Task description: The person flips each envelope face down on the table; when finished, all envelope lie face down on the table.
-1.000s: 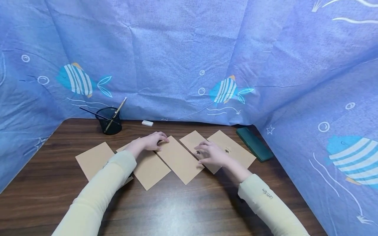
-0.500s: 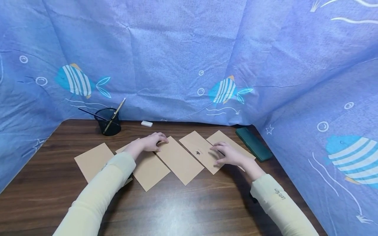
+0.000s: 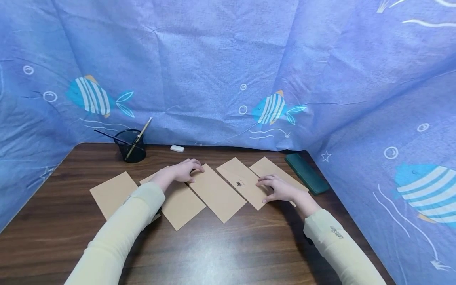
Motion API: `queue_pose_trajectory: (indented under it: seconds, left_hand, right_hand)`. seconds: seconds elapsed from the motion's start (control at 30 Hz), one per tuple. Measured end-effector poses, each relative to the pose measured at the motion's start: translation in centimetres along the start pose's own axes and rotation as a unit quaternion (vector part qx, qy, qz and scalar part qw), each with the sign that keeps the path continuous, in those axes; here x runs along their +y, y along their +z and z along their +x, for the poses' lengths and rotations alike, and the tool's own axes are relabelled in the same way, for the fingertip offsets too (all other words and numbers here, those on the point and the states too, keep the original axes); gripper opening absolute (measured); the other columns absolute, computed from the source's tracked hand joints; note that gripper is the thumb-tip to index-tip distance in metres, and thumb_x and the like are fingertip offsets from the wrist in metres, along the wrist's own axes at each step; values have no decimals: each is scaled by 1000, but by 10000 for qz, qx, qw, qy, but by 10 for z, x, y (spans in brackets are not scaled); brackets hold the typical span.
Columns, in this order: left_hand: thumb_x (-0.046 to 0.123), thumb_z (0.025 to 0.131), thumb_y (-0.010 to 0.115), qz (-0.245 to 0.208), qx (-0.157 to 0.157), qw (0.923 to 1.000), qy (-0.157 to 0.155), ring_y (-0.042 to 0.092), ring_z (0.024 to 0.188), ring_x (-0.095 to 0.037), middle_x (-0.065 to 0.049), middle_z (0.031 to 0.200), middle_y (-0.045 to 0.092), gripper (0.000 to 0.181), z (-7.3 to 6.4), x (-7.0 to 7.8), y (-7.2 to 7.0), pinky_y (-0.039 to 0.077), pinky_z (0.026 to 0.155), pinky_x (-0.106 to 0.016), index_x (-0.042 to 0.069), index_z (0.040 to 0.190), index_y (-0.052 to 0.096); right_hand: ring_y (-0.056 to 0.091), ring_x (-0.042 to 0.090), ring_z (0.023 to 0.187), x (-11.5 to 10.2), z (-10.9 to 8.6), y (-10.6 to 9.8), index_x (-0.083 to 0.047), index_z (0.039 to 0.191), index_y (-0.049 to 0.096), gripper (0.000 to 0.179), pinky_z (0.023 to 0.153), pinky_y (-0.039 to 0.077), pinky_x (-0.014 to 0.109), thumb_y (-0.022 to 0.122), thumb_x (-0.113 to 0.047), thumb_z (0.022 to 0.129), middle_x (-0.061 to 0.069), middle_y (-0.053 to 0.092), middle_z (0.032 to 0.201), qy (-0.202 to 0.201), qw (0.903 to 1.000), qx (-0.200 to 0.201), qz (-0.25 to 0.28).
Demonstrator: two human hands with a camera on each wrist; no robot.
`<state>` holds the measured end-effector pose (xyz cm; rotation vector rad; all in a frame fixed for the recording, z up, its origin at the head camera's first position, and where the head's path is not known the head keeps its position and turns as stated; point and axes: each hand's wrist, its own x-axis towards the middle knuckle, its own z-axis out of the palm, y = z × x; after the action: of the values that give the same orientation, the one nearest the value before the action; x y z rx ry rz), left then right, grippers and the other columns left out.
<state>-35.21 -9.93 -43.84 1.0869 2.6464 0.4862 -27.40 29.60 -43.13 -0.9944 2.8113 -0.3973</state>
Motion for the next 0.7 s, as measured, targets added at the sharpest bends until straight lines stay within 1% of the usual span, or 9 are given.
queue_pose_trajectory:
  seconds: [0.1, 0.17, 0.3, 0.33, 0.43, 0.57, 0.7]
  left_hand:
    - [8, 83, 71, 20, -45, 10000, -64, 35, 130, -38, -19, 138, 41, 48, 2, 1, -1, 32, 106, -51, 10, 128, 57]
    - [13, 81, 73, 51, -18, 9999, -93, 35, 129, -37, -18, 137, 43, 51, 3, 4, -3, 32, 105, -53, 9, 129, 56]
    - [24, 75, 79, 122, 237, 9996, -50, 36, 126, -36, -16, 135, 45, 64, 10, 12, -3, 32, 102, -57, 6, 131, 53]
    - [26, 74, 80, 122, 323, 9994, -20, 36, 127, -37, -16, 135, 45, 68, 13, 14, -2, 32, 102, -58, 5, 132, 51]
    - [26, 73, 82, 23, 449, 9990, 35, 36, 128, -37, -15, 138, 44, 74, 21, 21, 1, 31, 103, -57, 4, 135, 48]
    - [25, 74, 81, -97, 356, 9993, 6, 36, 131, -35, -13, 141, 45, 75, 33, 32, 4, 27, 107, -57, 5, 137, 45]
    - [25, 74, 81, -78, 284, 9996, -15, 36, 132, -34, -12, 141, 46, 75, 43, 41, 8, 26, 108, -57, 6, 138, 45]
  right_hand:
    - [41, 39, 126, -1, 1, 0, -4, 125, 59, 62, 103, 33, 53, 80, -30, 73, 19, 52, 132, -55, 9999, 4, -111]
    - [42, 39, 125, -2, 2, -1, -4, 124, 59, 62, 103, 33, 53, 80, -30, 73, 19, 52, 132, -47, 9999, -5, -120]
    - [42, 38, 125, -2, 2, -2, -4, 124, 59, 62, 103, 33, 53, 80, -30, 72, 18, 53, 132, -19, 9999, -11, -119]
    - [42, 38, 125, -2, 2, -2, -5, 124, 59, 62, 104, 33, 52, 80, -31, 72, 18, 52, 132, -5, 9999, -21, -101]
    - [42, 38, 125, -1, 3, 0, -5, 125, 59, 62, 104, 33, 52, 80, -31, 72, 18, 53, 132, -27, 9999, -26, -116]
    - [43, 38, 125, 1, 3, 0, -5, 125, 59, 62, 104, 33, 52, 80, -31, 72, 18, 53, 132, -26, 9999, -29, -145]
    - [42, 37, 126, 0, 3, 0, -6, 125, 59, 62, 105, 33, 51, 80, -31, 72, 17, 53, 133, 32, 9998, -54, -187]
